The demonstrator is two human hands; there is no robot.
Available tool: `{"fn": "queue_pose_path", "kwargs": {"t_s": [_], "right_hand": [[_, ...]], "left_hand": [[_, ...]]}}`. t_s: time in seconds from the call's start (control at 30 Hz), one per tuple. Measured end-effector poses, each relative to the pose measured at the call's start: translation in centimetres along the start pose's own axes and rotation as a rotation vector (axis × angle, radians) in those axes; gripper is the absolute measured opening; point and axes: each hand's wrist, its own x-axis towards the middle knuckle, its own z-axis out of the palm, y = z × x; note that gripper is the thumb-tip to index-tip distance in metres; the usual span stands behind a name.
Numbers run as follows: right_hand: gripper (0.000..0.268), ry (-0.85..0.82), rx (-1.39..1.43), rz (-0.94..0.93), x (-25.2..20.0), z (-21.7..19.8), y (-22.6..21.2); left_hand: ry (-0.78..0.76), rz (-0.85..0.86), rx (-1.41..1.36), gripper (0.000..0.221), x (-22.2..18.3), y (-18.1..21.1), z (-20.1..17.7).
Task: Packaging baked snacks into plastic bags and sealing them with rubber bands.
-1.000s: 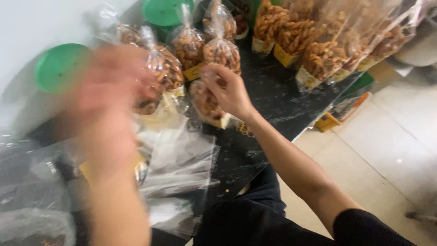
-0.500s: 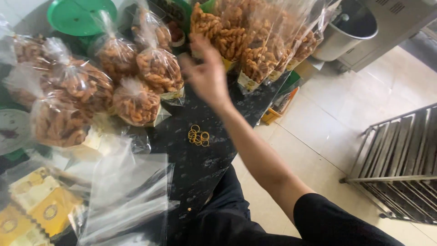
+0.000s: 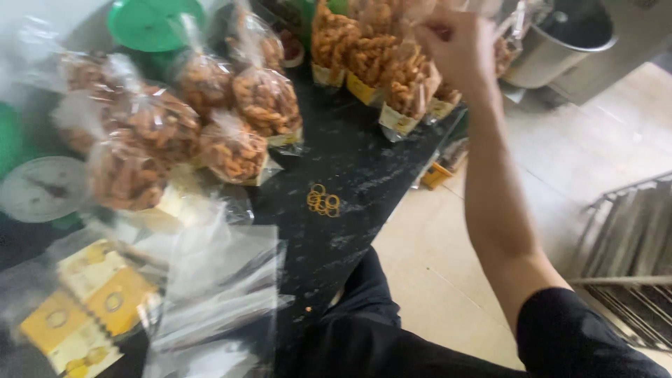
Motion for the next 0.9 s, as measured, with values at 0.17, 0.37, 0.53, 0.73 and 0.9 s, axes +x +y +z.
{"fn": "queue_pose_path", "kwargs": {"t_s": [0.17, 0.37, 0.53, 0.73, 0.9], "right_hand": [[0.011, -0.171, 0.281, -0.085, 0.2, -4.0, -5.9], [0.013, -0.468, 0.587, -0.223, -0.6, -1.9, -13.6], [0.01, -0.664, 0.805, -0.532, -2.1, 0.2, -18.4], [0.027, -0.7, 0.964, -0.3, -5.8, 2.1, -18.2], [0.097, -0.877, 1.084, 0.03, -8.5, 3.7, -19.4]], "left_hand": [[-0.011, 0.128, 0.194, 0.046, -0.8, 2.0, -2.6], [-0.021, 0.351, 0.538, 0.083, -0.1, -1.8, -0.8], [-0.288, -0.018, 0.745, 0.104, -0.3, -2.2, -0.9], [-0.498, -0.378, 0.583, 0.019, -3.8, -6.3, -2.4], [-0.586, -0.419, 0.697, 0.019, -5.2, -6.5, -3.5]]}}
